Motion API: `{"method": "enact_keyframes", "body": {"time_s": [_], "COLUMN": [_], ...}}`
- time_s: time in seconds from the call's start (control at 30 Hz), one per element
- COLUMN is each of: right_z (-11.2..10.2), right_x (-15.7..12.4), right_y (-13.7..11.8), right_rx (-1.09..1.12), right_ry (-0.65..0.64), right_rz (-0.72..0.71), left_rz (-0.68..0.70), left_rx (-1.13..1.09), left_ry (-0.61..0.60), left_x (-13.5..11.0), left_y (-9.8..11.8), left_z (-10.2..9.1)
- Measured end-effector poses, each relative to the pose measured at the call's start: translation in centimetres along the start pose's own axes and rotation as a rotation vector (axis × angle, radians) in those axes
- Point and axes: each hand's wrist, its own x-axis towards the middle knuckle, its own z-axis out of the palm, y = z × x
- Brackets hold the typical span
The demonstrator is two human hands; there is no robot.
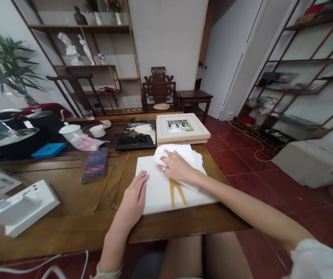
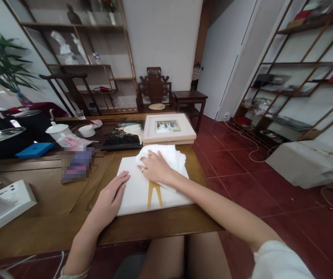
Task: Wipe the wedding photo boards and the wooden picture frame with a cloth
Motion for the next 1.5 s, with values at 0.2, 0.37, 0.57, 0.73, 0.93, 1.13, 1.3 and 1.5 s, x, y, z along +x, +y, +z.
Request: {"method": "enact_keyframes", "body": {"time_s": [0.2, 0.37, 0.57, 0.73, 0.93, 1.13, 1.3, 1.5], "right_z": [0.2, -0.6, -0.5, -0.1, -0.1, -1.8, -2.7, -1.9], "right_x": [-3.1, -9.3, -8.7, -2.9, -2.6, -8.2, -9.6, -4.8], "right_y": [-3.0, -6.1, -4.8, -3.1, -5.0, -6.5, -5.0, -2.2], "right_rx": [-0.096, -0.075, 0.021, -0.012, -0.069, -0.033, -0.023, -0.038], "right_ry": [-0.052, -0.121, -0.081, -0.036, -0.066, -0.174, -0.189, -0.083], "right_rz": [-0.156, -0.311, -0.192, -0.047, -0.329, -0.561, -0.344, -0.122], "left_rz": [0.005, -0.013, -0.007, -0.061, -0.067, -0.012, -0.037, 0.017], "left_rx": [-0.002, 0.011, -0.005, -0.053, -0.134, -0.107, -0.021, 0.01], "left_ry": [0.009, -0.006, -0.003, 0.01, 0.085, 0.096, -0.031, -0.011], "left_x": [0.1, 0.1, 0.0, -0.2, -0.5, -0.4, -0.1, -0.1], "left_y": [-0.1, -0.2, -0.1, 0.9, 1.2, 0.7, 0.6, 0.1], "left_z": [0.1, 0.0, 0.1, -0.5, -1.0, -1.0, -0.4, 0.1]}}
